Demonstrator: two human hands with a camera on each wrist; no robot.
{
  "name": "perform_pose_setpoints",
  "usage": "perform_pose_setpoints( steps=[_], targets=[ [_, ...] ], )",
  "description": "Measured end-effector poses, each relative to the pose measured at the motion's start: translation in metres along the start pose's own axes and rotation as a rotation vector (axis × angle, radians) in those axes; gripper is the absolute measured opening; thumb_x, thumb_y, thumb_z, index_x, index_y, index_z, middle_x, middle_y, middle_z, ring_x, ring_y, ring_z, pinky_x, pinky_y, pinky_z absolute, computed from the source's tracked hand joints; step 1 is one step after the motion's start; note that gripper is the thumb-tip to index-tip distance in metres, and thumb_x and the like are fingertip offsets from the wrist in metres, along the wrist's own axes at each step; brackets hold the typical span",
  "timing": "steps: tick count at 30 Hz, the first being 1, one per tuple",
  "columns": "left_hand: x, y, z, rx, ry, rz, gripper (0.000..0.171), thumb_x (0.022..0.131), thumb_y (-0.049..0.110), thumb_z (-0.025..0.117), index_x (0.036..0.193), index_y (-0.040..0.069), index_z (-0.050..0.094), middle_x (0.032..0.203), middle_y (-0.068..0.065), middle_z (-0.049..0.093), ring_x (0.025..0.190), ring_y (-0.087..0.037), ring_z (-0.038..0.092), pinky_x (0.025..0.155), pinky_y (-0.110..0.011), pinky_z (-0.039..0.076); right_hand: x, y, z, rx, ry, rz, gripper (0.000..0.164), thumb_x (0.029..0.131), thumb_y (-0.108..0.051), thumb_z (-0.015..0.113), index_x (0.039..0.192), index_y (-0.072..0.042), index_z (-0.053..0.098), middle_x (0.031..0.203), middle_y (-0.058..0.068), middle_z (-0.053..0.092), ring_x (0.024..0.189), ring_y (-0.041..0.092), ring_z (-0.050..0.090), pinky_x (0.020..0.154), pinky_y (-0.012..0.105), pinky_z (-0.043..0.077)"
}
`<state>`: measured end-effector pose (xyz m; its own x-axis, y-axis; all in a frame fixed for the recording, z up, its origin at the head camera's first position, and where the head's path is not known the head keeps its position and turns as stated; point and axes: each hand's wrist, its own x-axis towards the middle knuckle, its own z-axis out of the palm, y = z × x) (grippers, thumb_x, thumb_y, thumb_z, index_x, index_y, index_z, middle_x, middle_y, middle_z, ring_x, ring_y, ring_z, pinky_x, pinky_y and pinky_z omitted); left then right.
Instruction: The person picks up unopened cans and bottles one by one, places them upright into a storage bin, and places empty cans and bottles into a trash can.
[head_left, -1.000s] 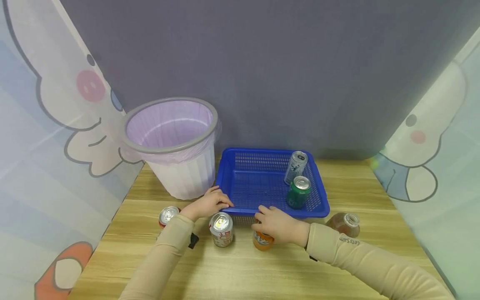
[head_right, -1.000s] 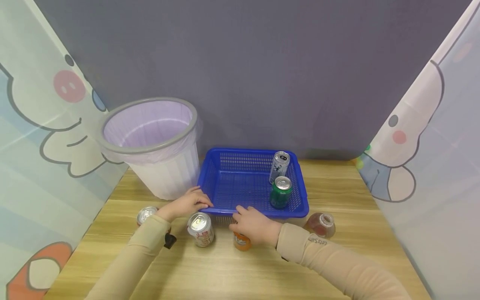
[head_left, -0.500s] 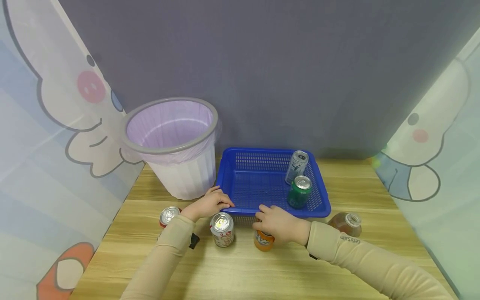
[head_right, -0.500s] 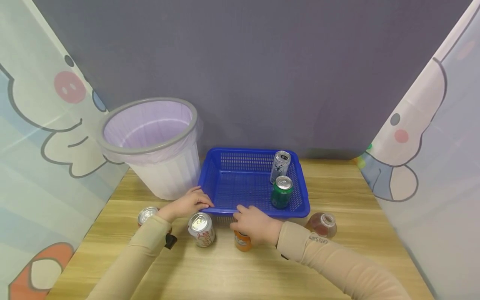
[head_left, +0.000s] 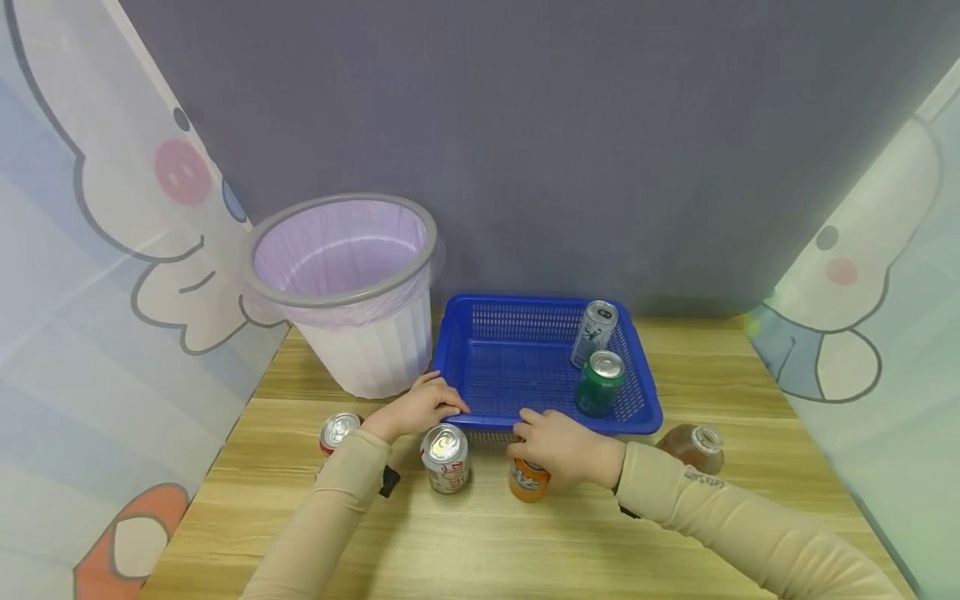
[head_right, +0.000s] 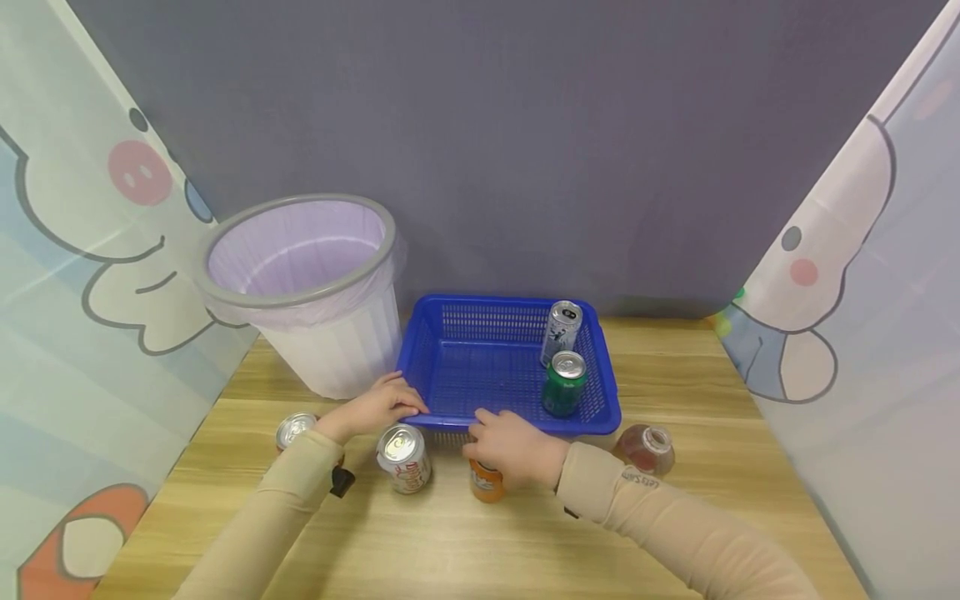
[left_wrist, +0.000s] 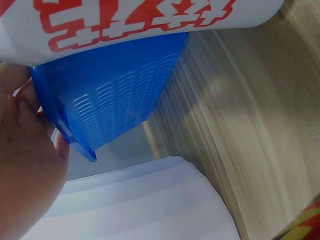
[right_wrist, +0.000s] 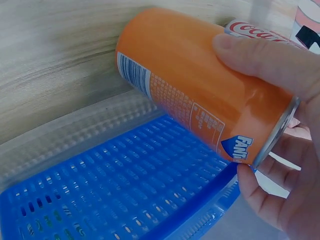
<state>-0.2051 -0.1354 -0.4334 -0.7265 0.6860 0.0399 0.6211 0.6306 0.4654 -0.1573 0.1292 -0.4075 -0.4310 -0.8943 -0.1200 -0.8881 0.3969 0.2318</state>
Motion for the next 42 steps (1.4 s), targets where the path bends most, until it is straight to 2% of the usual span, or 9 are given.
perform_pose_setpoints(
  steps=[13,22,27,33,42],
  targets=[
    [0.000,0.000,0.000,0.009,0.012,0.010,0.018,0.091,0.012,0.060,0.102,0.013,0.074,0.099,0.004,0.072,0.095,-0.015,0.058,0.111,-0.057,0.020,-0.004,0.006,-0.013,0.055,0.007,0.016,0.061,0.056,-0.040,0.088,0.111,-0.026,0.066,0.097,-0.003,0.062,0.087,0.013,0.048,0.064,0.027,0.052],
    [-0.001,0.001,0.001,0.018,0.015,0.011,0.018,0.091,0.012,0.059,0.102,0.013,0.074,0.099,0.004,0.072,0.096,-0.015,0.058,0.111,-0.057,0.021,-0.010,0.008,-0.031,0.102,0.003,0.042,0.058,0.057,-0.042,0.087,0.108,-0.023,0.067,0.092,-0.005,0.062,0.086,0.012,0.048,0.073,0.030,0.052],
    [-0.001,0.000,0.001,0.012,0.019,0.009,0.018,0.091,0.012,0.059,0.102,0.013,0.074,0.099,0.004,0.072,0.096,-0.015,0.058,0.111,-0.057,0.020,-0.013,0.009,-0.041,0.184,-0.004,0.069,0.057,0.059,-0.038,0.087,0.109,-0.019,0.067,0.089,-0.004,0.059,0.082,0.012,0.051,0.070,0.027,0.052],
    [-0.001,0.000,0.001,0.003,0.015,0.004,0.018,0.091,0.012,0.059,0.102,0.014,0.074,0.099,0.005,0.072,0.095,-0.014,0.058,0.111,-0.057,0.020,-0.015,0.013,-0.051,0.290,0.033,0.079,0.053,0.061,-0.031,0.087,0.107,-0.017,0.065,0.087,-0.003,0.054,0.076,0.009,0.056,0.066,0.024,0.052],
    [-0.002,0.001,0.000,0.017,0.018,0.013,0.018,0.091,0.011,0.059,0.102,0.012,0.074,0.100,0.003,0.072,0.096,-0.016,0.058,0.111,-0.058,0.020,-0.017,0.023,-0.070,0.297,0.065,0.069,0.053,0.061,-0.027,0.087,0.107,-0.015,0.064,0.092,-0.001,0.056,0.075,0.012,0.057,0.066,0.024,0.052]
  ],
)
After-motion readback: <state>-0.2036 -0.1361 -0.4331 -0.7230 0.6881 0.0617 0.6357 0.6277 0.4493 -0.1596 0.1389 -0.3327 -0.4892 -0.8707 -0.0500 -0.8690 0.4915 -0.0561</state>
